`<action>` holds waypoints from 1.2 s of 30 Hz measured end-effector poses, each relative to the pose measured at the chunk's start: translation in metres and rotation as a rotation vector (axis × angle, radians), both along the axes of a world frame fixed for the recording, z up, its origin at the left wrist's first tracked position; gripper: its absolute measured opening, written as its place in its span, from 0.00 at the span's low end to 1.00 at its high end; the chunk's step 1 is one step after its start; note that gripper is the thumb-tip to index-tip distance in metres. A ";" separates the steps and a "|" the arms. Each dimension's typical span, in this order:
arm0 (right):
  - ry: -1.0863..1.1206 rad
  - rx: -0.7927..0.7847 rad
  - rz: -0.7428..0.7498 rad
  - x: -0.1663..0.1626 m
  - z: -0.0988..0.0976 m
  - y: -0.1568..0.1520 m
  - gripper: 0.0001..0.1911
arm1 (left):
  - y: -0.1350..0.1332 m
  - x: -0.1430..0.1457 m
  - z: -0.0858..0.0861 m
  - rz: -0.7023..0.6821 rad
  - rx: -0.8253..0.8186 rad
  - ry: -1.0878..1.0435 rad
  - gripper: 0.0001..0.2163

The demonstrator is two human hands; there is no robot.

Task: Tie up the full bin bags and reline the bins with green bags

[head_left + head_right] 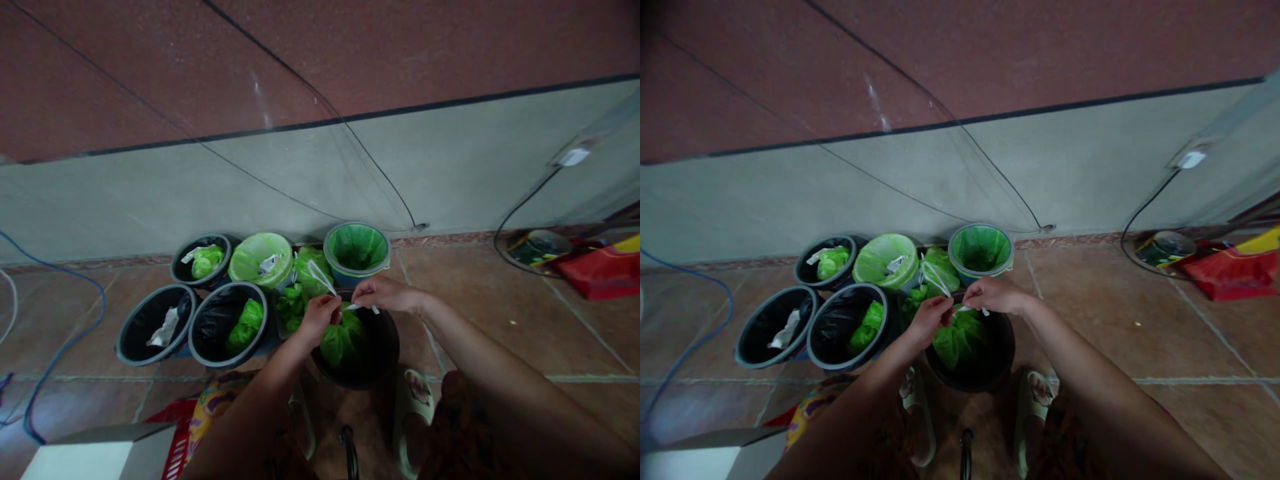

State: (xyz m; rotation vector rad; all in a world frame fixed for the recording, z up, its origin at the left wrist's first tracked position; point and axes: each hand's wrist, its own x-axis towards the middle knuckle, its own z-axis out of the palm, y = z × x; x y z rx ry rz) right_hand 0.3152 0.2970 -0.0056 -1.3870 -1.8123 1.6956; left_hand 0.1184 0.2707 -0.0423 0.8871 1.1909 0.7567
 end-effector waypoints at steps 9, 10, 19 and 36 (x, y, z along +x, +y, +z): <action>0.297 -0.027 -0.179 -0.029 0.009 -0.011 0.21 | -0.001 0.001 -0.011 -0.315 0.308 0.233 0.08; 0.286 -0.014 -0.264 -0.031 0.004 -0.010 0.22 | -0.001 0.001 -0.012 -0.301 0.314 0.240 0.08; -0.010 -0.027 -0.066 -0.037 -0.023 -0.020 0.14 | 0.003 0.000 -0.019 -0.236 0.312 0.260 0.06; -0.437 0.221 0.058 -0.030 -0.016 -0.017 0.10 | 0.001 -0.005 -0.001 -0.079 0.353 0.454 0.03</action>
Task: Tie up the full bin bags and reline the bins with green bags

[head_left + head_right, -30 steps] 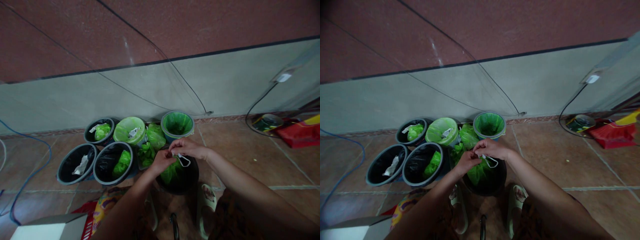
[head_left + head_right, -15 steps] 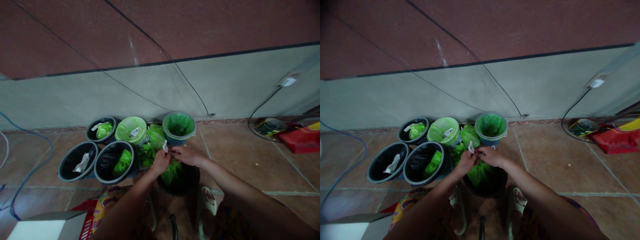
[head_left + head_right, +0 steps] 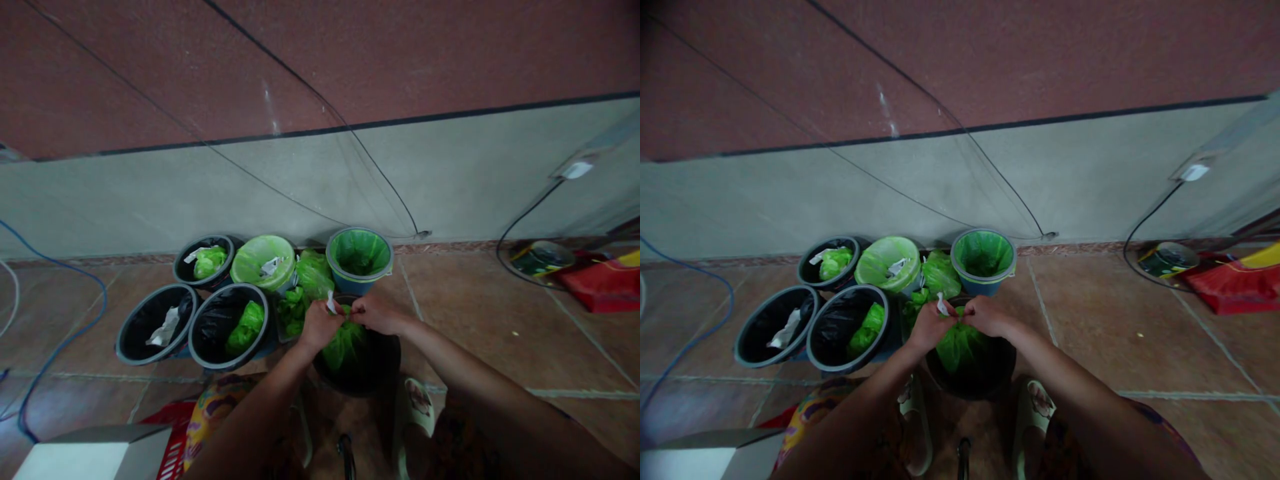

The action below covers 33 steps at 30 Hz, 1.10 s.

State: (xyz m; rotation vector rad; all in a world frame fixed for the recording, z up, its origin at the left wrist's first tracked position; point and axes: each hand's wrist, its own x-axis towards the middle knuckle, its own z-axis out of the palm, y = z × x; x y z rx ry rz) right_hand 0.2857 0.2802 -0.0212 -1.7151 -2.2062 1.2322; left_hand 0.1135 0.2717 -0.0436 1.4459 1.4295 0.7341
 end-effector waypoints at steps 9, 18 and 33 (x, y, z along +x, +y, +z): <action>0.064 0.074 -0.086 -0.008 -0.001 0.001 0.18 | -0.006 0.005 -0.012 -0.053 0.280 0.067 0.11; 0.273 -0.094 -0.137 -0.013 -0.013 -0.001 0.15 | -0.010 0.010 -0.018 0.074 0.277 -0.053 0.13; -0.294 0.288 0.101 -0.012 0.003 -0.003 0.16 | -0.002 0.009 -0.014 -0.005 0.015 -0.056 0.05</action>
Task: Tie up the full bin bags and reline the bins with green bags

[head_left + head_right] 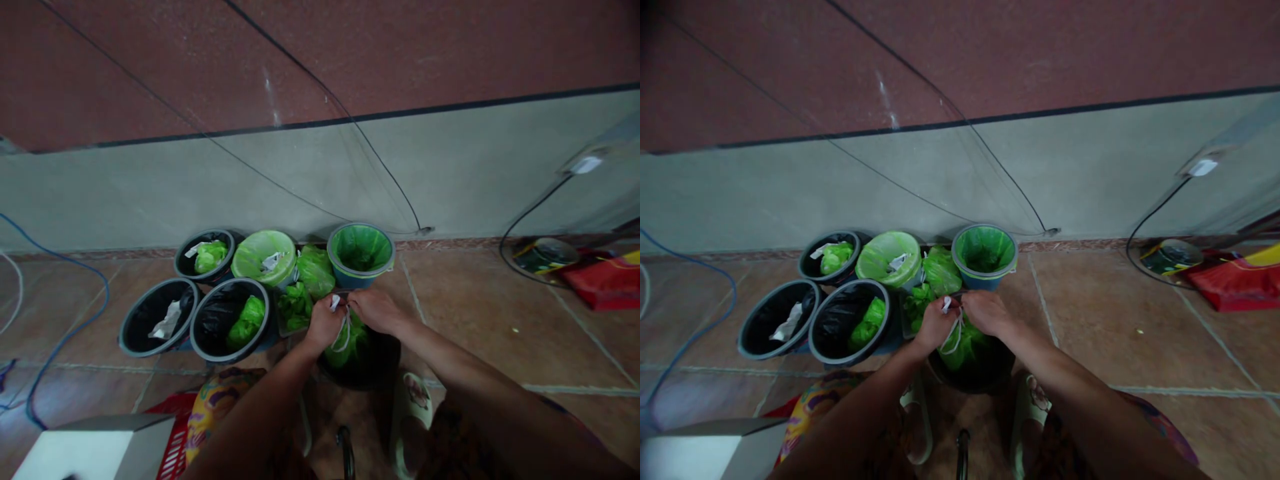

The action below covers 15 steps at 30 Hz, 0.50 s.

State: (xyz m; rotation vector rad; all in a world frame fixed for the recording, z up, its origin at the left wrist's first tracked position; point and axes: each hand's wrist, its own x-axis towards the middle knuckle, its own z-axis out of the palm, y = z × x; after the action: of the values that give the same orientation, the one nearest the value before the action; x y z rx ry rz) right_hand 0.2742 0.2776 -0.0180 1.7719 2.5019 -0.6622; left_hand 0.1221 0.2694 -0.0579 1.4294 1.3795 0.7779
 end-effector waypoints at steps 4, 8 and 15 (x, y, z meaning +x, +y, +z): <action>0.014 0.001 -0.001 0.000 -0.001 0.001 0.16 | 0.000 -0.001 -0.001 0.023 0.038 0.047 0.06; 0.240 -0.282 -0.141 0.002 -0.004 0.002 0.18 | -0.001 -0.003 -0.005 0.023 0.038 0.100 0.03; 0.301 -0.261 -0.199 0.006 -0.011 0.005 0.12 | 0.001 -0.007 0.003 -0.064 0.068 0.397 0.06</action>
State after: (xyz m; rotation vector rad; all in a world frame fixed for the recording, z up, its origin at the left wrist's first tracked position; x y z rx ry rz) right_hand 0.2805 0.2821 -0.0287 1.9595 2.2776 -1.2900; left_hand 0.1155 0.2700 -0.0547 1.7377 1.6055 0.5200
